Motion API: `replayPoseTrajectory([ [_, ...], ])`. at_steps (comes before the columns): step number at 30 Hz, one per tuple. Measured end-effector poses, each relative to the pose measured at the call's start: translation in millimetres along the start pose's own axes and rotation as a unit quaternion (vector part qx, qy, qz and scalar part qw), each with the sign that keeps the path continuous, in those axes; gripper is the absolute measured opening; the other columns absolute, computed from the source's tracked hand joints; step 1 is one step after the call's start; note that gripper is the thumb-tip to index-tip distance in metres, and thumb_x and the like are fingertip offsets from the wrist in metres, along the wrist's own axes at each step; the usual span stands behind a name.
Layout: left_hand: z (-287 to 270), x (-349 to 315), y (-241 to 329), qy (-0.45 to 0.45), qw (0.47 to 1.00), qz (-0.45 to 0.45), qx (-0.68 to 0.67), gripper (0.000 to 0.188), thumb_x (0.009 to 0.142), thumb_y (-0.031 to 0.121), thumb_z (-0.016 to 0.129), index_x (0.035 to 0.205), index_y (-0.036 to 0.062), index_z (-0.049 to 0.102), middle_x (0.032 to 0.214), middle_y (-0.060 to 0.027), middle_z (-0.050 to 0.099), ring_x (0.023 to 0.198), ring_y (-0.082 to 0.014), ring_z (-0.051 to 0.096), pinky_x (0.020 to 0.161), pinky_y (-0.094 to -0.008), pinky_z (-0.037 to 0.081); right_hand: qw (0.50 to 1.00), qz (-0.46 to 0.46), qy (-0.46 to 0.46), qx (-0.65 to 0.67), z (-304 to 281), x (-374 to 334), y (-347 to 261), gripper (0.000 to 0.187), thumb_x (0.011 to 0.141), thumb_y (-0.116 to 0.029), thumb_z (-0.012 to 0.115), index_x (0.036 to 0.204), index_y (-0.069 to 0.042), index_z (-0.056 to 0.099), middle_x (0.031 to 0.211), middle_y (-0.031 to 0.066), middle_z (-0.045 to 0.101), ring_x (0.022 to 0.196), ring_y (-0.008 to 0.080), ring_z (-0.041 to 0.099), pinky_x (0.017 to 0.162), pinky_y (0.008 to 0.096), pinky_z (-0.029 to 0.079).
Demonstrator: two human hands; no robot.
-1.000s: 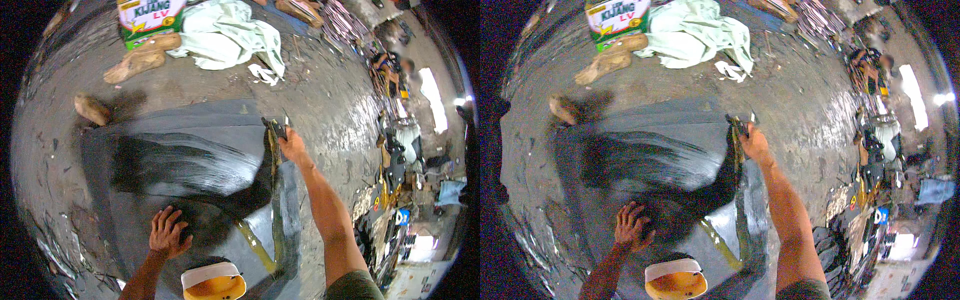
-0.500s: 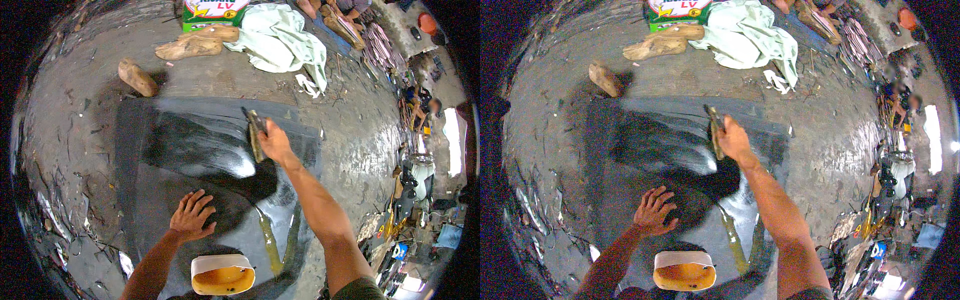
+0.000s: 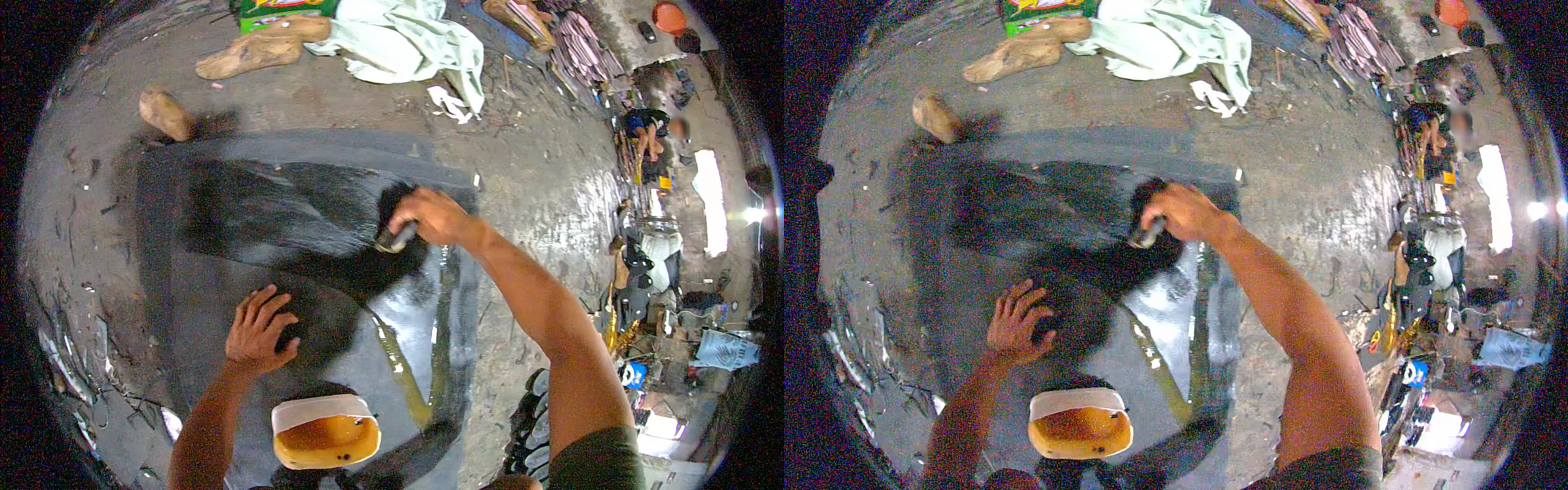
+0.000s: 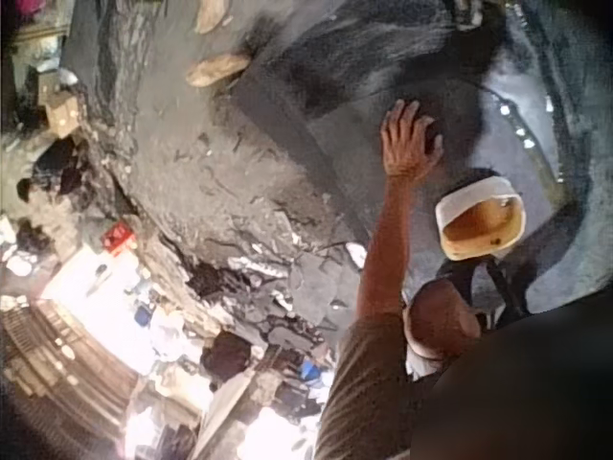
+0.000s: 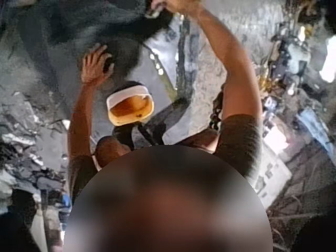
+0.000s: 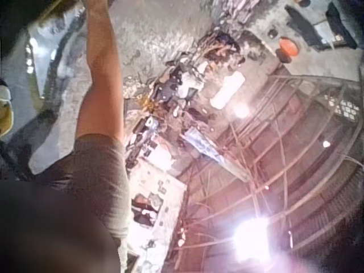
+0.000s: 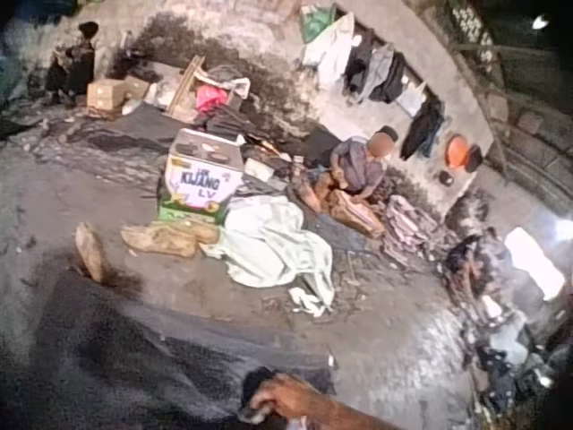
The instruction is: The person sits on the floor and applies a brown adhesive to the soles of black flip-flops using a brush. After coating several flip-flops, the person spreads the same adhesive onto a large black rubber sheet on the floor.
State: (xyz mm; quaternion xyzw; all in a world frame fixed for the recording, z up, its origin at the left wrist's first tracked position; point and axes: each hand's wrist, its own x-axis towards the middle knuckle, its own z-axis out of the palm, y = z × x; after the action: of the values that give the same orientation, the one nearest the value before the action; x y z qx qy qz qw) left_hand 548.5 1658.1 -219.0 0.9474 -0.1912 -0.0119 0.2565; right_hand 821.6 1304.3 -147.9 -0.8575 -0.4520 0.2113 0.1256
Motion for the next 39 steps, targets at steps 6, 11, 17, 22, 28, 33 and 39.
replayPoseTrajectory([
  [6,2,2,2,0.002,1.000,0.010,0.021,0.038,0.078,0.035,0.073,0.110,0.0179,0.063,0.145,-0.0088,0.048,0.146,-0.0351,0.033,0.119,-0.0594,0.027,0.985,0.152,0.023,0.080,63,-184,-10,0.045,0.074,0.005,0.057,0.107,-0.020,0.072,0.110,0.0066,0.072,0.113,0.0323,0.064,0.102,0.0468,0.046],
  [11,-3,6,2,-0.008,1.000,0.012,0.024,0.039,0.079,0.035,0.073,0.111,0.0167,0.062,0.145,-0.0100,0.048,0.146,-0.0357,0.032,0.119,-0.0596,0.026,0.875,0.453,0.050,0.163,129,-248,-106,0.054,0.089,-0.007,0.059,0.141,-0.015,0.050,0.130,0.0237,0.057,0.124,0.0465,0.053,0.105,0.0519,0.045],
  [17,2,-2,1,-0.033,0.999,-0.007,0.035,0.039,0.082,0.037,0.072,0.114,0.0164,0.061,0.148,-0.0105,0.046,0.147,-0.0373,0.031,0.118,-0.0604,0.026,0.909,0.380,0.144,0.088,62,-66,-90,0.046,0.096,-0.015,0.056,0.141,-0.006,0.048,0.119,0.0248,0.062,0.111,0.0474,0.059,0.094,0.0514,0.050],
  [22,7,1,0,-0.041,0.996,0.014,0.074,0.042,0.083,0.031,0.071,0.120,0.0163,0.056,0.151,-0.0099,0.043,0.148,-0.0386,0.029,0.118,-0.0592,0.024,0.970,0.219,0.106,0.029,67,-70,-83,0.046,0.083,-0.005,0.062,0.123,-0.027,0.068,0.121,0.0085,0.062,0.116,0.0376,0.056,0.099,0.0522,0.049],
  [28,13,-4,-8,0.009,0.993,0.038,0.108,0.042,0.086,0.030,0.069,0.122,0.0153,0.054,0.155,-0.0103,0.040,0.149,-0.0379,0.028,0.118,-0.0583,0.023,0.948,0.295,0.055,0.105,146,-228,-176,0.056,0.075,0.001,0.063,0.121,-0.032,0.069,0.125,0.0006,0.059,0.120,0.0330,0.050,0.103,0.0489,0.046],
  [33,39,-15,-36,0.032,0.988,0.048,0.142,0.041,0.093,0.025,0.064,0.132,0.0144,0.052,0.154,-0.0101,0.043,0.148,-0.0353,0.033,0.119,-0.0567,0.023,0.930,0.348,0.031,0.112,219,-345,-293,0.057,0.073,0.000,0.065,0.118,-0.035,0.071,0.121,-0.0035,0.059,0.113,0.0300,0.051,0.104,0.0422,0.046],
  [39,-15,33,-20,-0.092,0.985,0.132,0.070,0.029,0.099,0.020,0.061,0.124,0.0050,0.062,0.138,-0.0139,0.059,0.133,-0.0339,0.052,0.114,-0.0432,0.037,0.875,0.454,0.013,0.166,323,-490,-433,0.046,0.081,-0.007,0.065,0.115,-0.036,0.071,0.120,-0.0050,0.060,0.114,0.0287,0.053,0.101,0.0481,0.049],
])
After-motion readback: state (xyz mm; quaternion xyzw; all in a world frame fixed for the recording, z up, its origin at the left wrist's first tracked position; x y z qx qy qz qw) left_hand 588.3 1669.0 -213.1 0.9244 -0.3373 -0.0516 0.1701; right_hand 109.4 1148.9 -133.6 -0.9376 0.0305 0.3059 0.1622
